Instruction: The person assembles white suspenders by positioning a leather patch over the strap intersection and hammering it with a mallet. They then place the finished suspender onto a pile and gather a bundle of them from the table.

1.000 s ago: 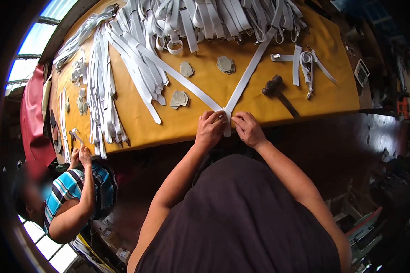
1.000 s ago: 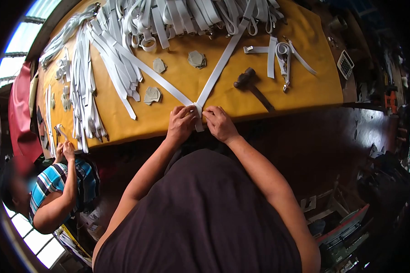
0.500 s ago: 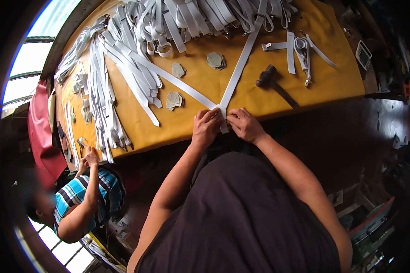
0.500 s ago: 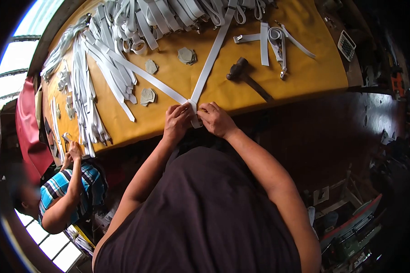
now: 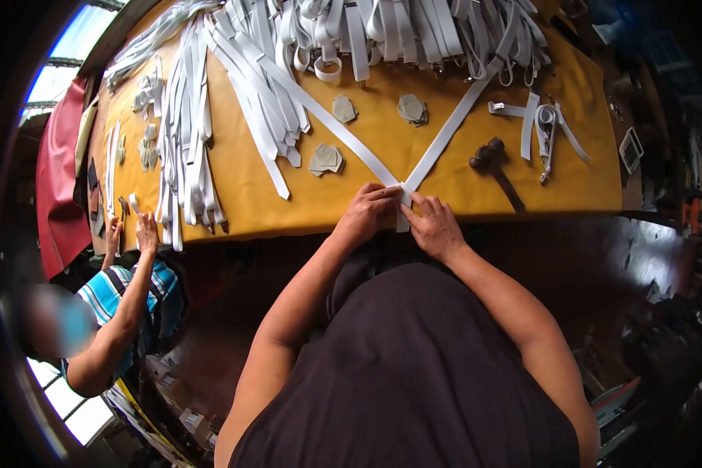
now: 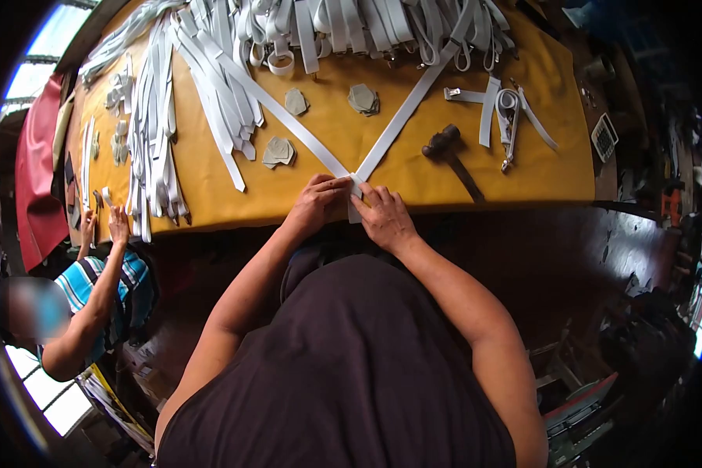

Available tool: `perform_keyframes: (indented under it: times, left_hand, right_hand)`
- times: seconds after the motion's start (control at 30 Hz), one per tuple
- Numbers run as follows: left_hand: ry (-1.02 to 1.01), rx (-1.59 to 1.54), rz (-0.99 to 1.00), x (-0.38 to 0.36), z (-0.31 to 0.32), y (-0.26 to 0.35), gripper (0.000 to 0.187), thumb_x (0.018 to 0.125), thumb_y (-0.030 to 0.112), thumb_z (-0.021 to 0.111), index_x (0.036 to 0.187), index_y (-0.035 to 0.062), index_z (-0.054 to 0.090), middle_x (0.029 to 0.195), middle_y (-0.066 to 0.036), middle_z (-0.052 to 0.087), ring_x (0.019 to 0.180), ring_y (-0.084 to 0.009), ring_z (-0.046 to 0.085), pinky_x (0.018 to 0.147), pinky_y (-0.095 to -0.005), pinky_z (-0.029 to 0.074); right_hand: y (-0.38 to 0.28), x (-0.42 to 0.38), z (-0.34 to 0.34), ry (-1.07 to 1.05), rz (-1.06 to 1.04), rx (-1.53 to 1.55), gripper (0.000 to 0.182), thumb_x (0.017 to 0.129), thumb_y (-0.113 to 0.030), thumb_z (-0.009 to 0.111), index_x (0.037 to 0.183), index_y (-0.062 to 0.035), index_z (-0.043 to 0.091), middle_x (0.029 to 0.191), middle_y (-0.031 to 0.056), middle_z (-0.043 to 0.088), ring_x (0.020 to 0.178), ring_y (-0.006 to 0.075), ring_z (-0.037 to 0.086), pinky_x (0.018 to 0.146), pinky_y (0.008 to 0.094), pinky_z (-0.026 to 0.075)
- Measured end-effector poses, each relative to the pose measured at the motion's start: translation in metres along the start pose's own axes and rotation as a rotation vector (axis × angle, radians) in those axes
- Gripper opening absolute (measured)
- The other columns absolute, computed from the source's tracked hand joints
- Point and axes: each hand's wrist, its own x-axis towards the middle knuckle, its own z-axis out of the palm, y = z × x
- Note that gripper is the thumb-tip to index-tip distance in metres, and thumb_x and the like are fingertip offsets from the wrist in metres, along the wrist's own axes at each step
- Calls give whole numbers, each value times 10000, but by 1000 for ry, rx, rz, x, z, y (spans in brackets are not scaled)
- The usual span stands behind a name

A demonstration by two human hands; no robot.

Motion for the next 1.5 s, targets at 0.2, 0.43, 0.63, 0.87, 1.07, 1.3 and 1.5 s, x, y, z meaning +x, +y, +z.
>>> perform_keyframes:
  times: [0.2, 0.43, 0.63, 0.87, 1.07, 1.3, 1.5]
  left_hand:
    - [16, -99, -16, 2, 0, -12, 231, 711, 4, 678, 937, 21, 720, 1161, -102, 680, 1015, -314, 606, 895, -387, 509]
    - [240, -85, -115, -6, -1, -22, 294, 682, -22, 682, 974, 12, 679, 1130, -113, 663, 1012, -318, 612, 879, -392, 507]
    - [386, 95, -262, -35, 1, 7, 274, 739, 23, 661, 1013, 28, 662, 1124, -121, 636, 1036, -317, 576, 885, -405, 473]
    - [218, 281, -124, -42, 19, 20, 338, 777, 177, 680, 1113, 201, 668, 1253, -56, 554, 1161, -260, 499, 982, -456, 318]
    - [141, 355, -155, -40, 19, 27, 426, 759, 183, 687, 1182, 213, 644, 1297, -74, 510, 1200, -268, 456, 1000, -473, 286]
    - [146, 333, -164, -40, 20, 27, 434, 798, 261, 667, 1225, 204, 614, 1293, -84, 491, 1217, -267, 439, 1004, -472, 276]
    - [113, 375, -230, -29, 19, 34, 477, 789, 334, 685, 1232, 179, 600, 1322, -79, 466, 1199, -254, 433, 964, -473, 292]
  right_hand:
    - [-3, 9, -9, -123, -14, -96, 444, 782, -158, 670, 1225, -145, 638, 1275, 21, 494, 1042, 227, 494, 836, 372, 432]
    - [-8, 14, -13, -188, -3, -120, 468, 787, -164, 678, 1251, -147, 621, 1265, 28, 494, 1048, 241, 493, 843, 397, 448]
    - [-6, 14, -13, -181, 0, -92, 474, 796, -163, 678, 1266, -161, 614, 1267, 33, 488, 1063, 243, 491, 869, 394, 439]
    - [-6, 12, -7, -142, 11, -60, 447, 801, -157, 680, 1244, -147, 624, 1277, 50, 497, 1090, 258, 488, 892, 401, 431]
    - [-6, 11, -7, -135, 28, -19, 435, 797, -155, 690, 1225, -110, 628, 1285, 74, 511, 1109, 278, 494, 919, 413, 428]
    - [-4, 12, -6, -107, 75, -12, 528, 790, -176, 701, 1273, -17, 559, 1349, 107, 491, 1118, 290, 490, 944, 408, 424]
    - [-3, 9, 0, -91, 74, -37, 552, 788, -186, 704, 1286, -9, 547, 1371, 112, 478, 1127, 295, 482, 966, 404, 416]
